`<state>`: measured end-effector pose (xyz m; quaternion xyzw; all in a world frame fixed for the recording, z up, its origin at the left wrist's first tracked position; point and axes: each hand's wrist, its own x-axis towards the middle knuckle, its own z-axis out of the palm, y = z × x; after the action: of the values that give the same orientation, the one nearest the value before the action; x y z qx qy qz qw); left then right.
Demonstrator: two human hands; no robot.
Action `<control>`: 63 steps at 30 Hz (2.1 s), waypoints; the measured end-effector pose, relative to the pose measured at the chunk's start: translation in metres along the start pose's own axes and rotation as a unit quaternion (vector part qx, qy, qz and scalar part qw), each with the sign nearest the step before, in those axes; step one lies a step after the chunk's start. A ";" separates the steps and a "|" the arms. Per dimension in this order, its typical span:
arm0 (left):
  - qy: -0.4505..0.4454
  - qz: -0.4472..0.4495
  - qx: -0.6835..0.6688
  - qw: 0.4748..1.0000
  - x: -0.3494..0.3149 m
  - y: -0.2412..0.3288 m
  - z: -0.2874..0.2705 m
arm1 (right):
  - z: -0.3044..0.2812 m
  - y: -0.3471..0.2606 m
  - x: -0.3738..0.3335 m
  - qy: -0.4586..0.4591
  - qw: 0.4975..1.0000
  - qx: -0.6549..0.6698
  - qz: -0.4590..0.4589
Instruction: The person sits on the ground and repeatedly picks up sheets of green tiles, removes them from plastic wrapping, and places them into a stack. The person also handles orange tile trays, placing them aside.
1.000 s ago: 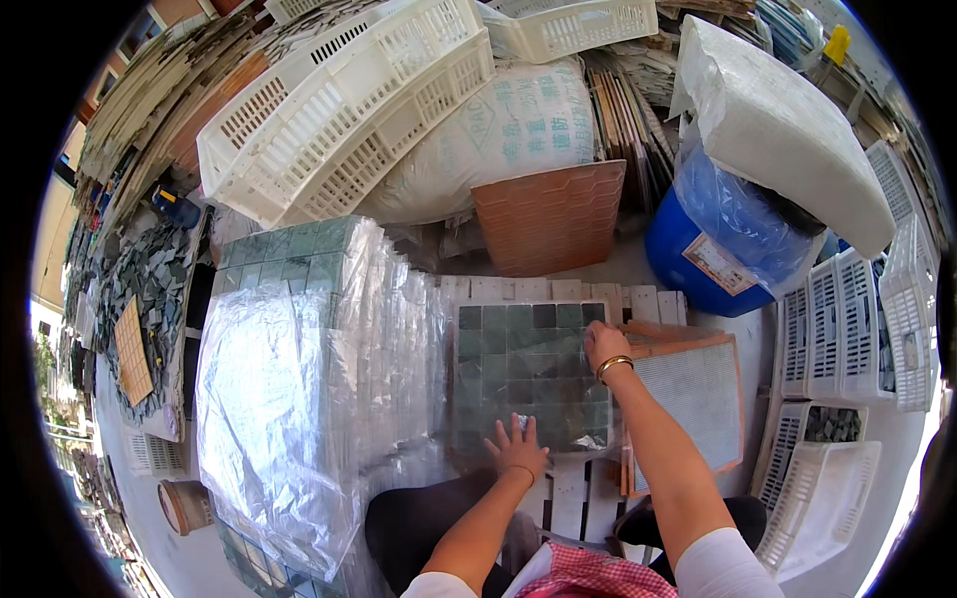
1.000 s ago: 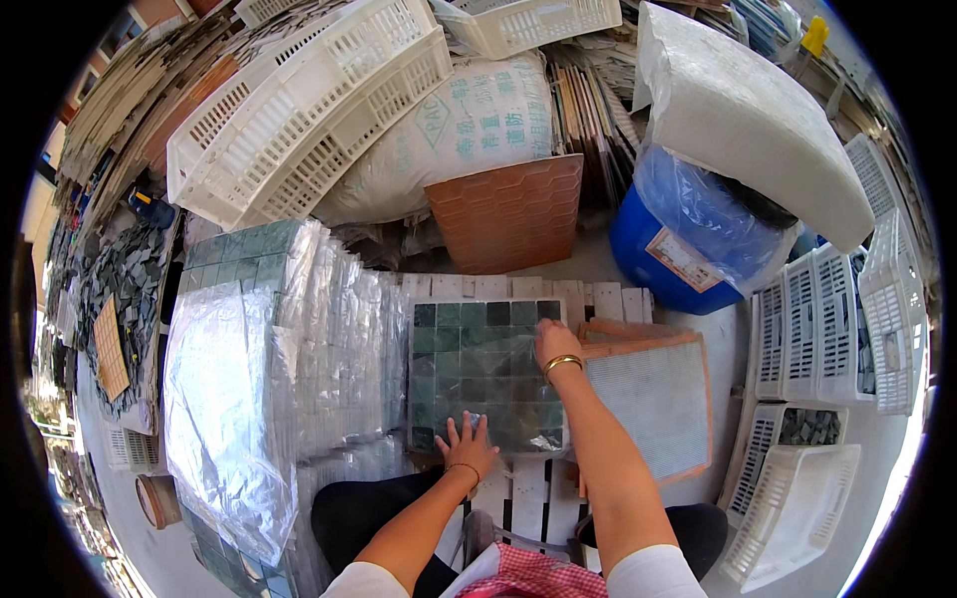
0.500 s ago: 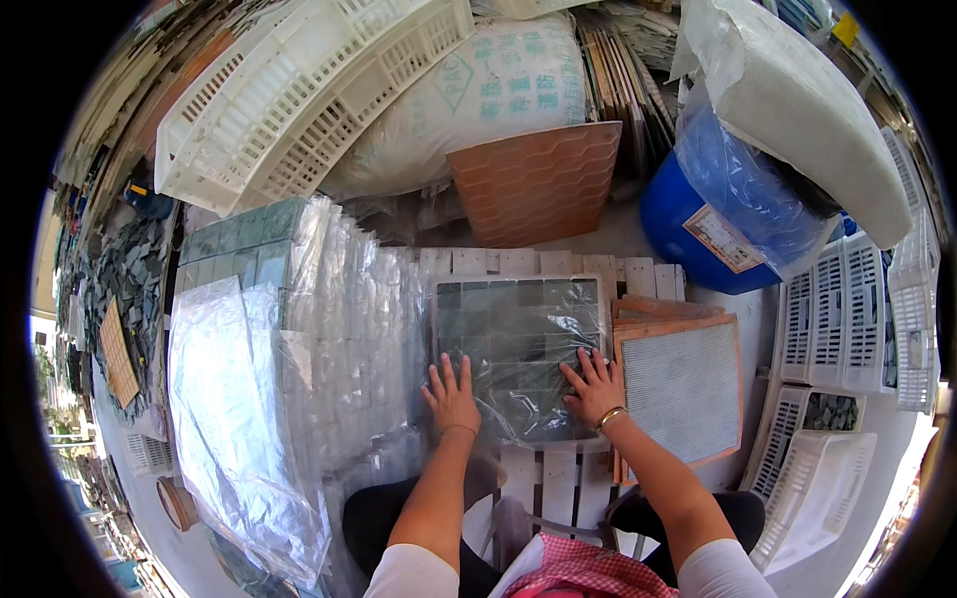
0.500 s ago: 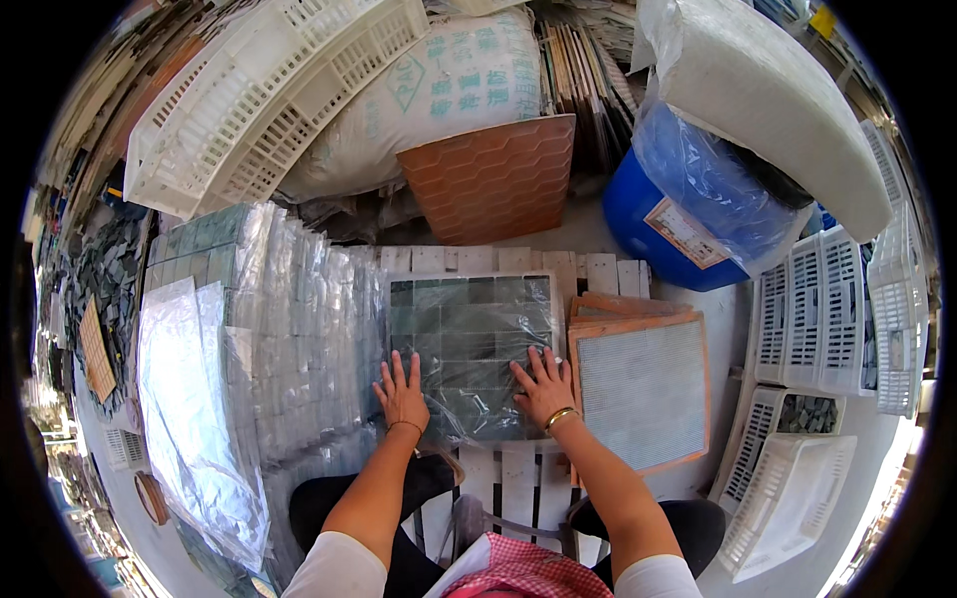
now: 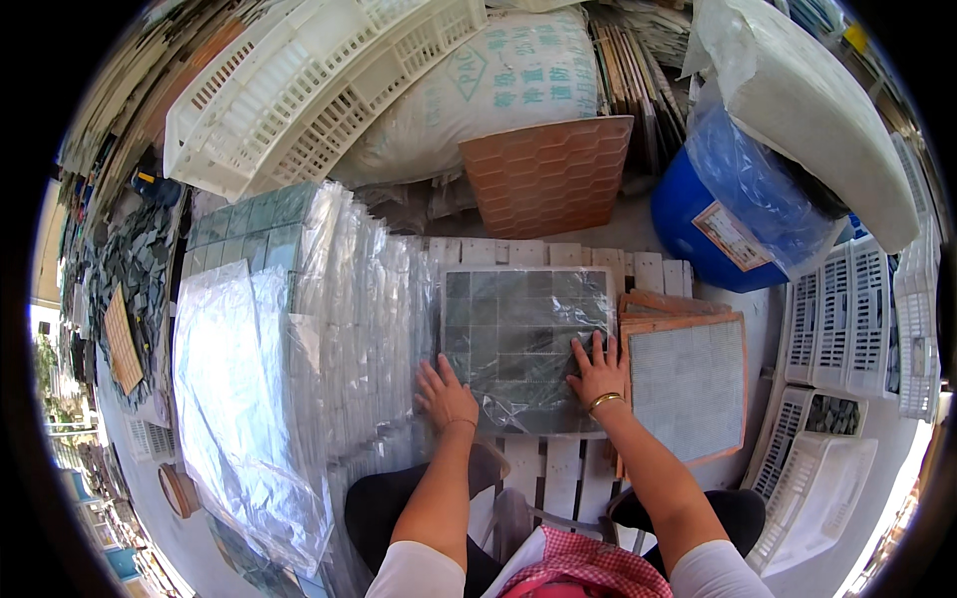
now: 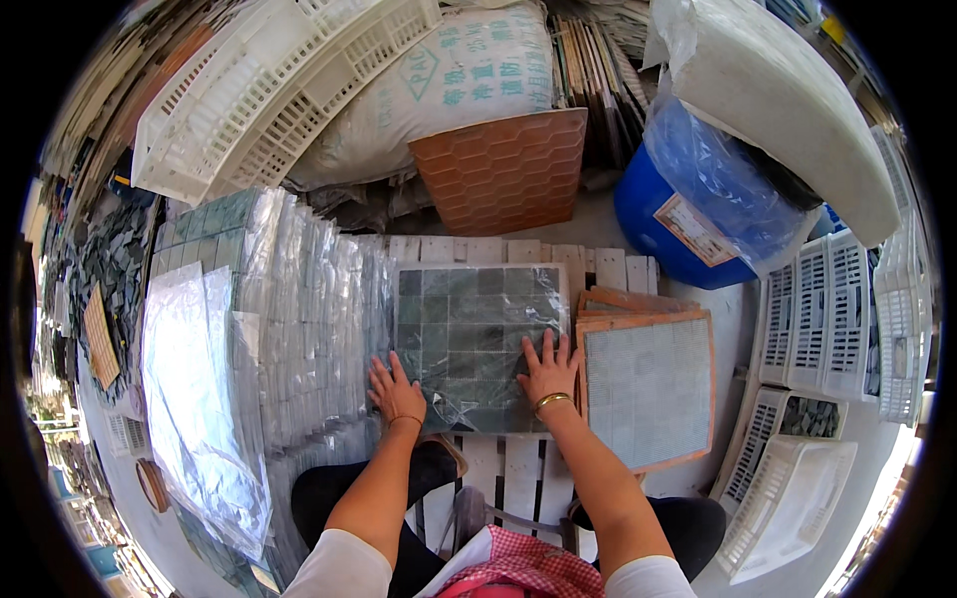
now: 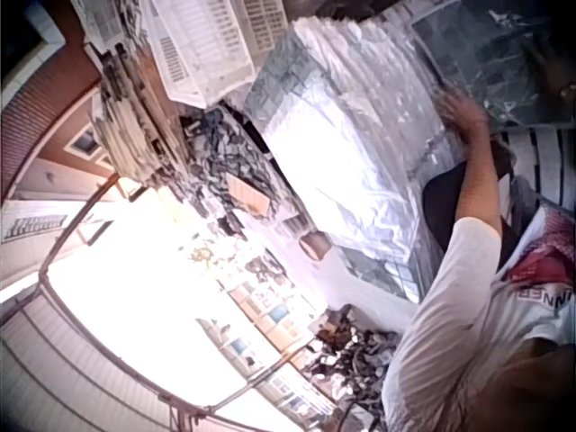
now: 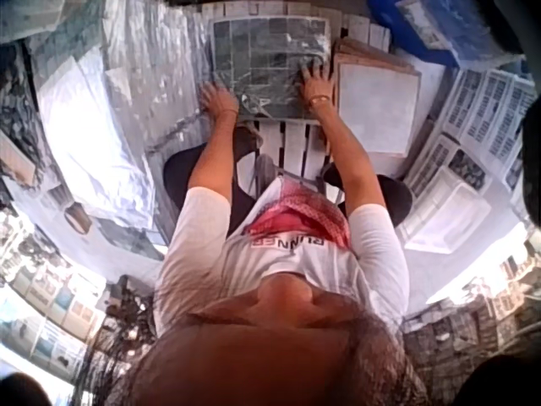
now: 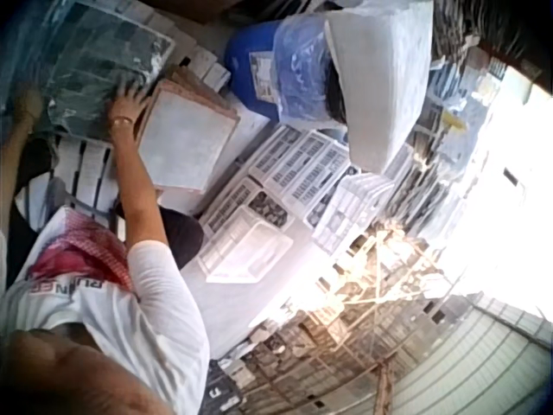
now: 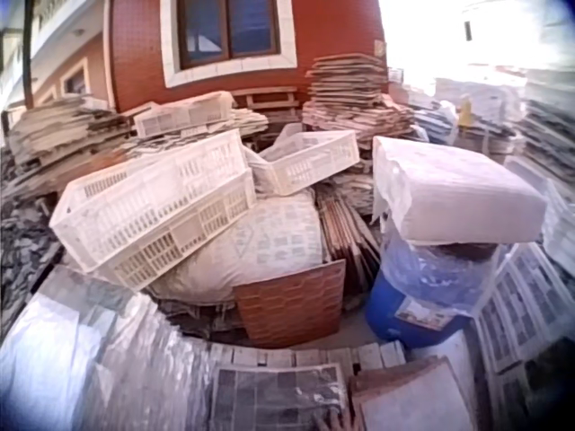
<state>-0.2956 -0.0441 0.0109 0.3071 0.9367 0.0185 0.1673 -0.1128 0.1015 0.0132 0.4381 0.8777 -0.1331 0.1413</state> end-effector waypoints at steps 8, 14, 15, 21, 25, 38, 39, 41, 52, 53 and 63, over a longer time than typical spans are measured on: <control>-0.236 0.171 0.151 0.945 -0.031 0.009 -0.003 | -0.005 0.021 0.006 -0.041 0.999 0.016 -0.011; -0.178 0.074 0.193 0.962 -0.018 0.000 0.001 | -0.013 0.004 -0.008 0.086 0.994 -0.033 -0.060; -0.120 0.119 0.173 0.970 -0.021 -0.012 0.022 | -0.009 -0.009 -0.018 0.096 0.986 0.002 -0.139; -0.241 0.142 0.124 0.952 -0.036 0.013 -0.008 | 0.032 -0.024 -0.079 -0.020 0.984 0.029 -0.175; -0.221 0.148 0.122 0.956 -0.030 0.004 -0.004 | 0.037 -0.022 -0.079 -0.038 0.989 0.004 -0.140; -0.206 0.133 0.065 0.967 -0.024 0.014 0.005 | 0.023 0.009 -0.057 -0.042 0.997 0.053 -0.042; -0.206 0.132 0.068 0.967 -0.024 0.014 0.005 | 0.021 0.010 -0.056 -0.043 0.997 0.052 -0.034; -0.208 0.130 0.075 0.966 -0.024 0.014 0.004 | 0.017 0.012 -0.056 -0.046 0.997 0.052 -0.016; -0.203 0.149 0.083 0.964 -0.023 0.015 0.004 | 0.053 0.149 -0.092 0.165 0.945 0.136 0.246; -0.203 0.150 0.082 0.964 -0.025 0.016 0.003 | 0.055 0.165 -0.097 0.164 0.931 0.132 0.297; -0.079 0.357 -0.095 0.926 -0.056 0.079 -0.136 | 0.051 0.274 -0.125 0.051 0.822 0.218 0.523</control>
<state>-0.2523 -0.0031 0.1667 0.6040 0.7429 0.1420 0.2512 0.1873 0.1508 -0.0189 0.8571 0.4707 -0.2044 0.0458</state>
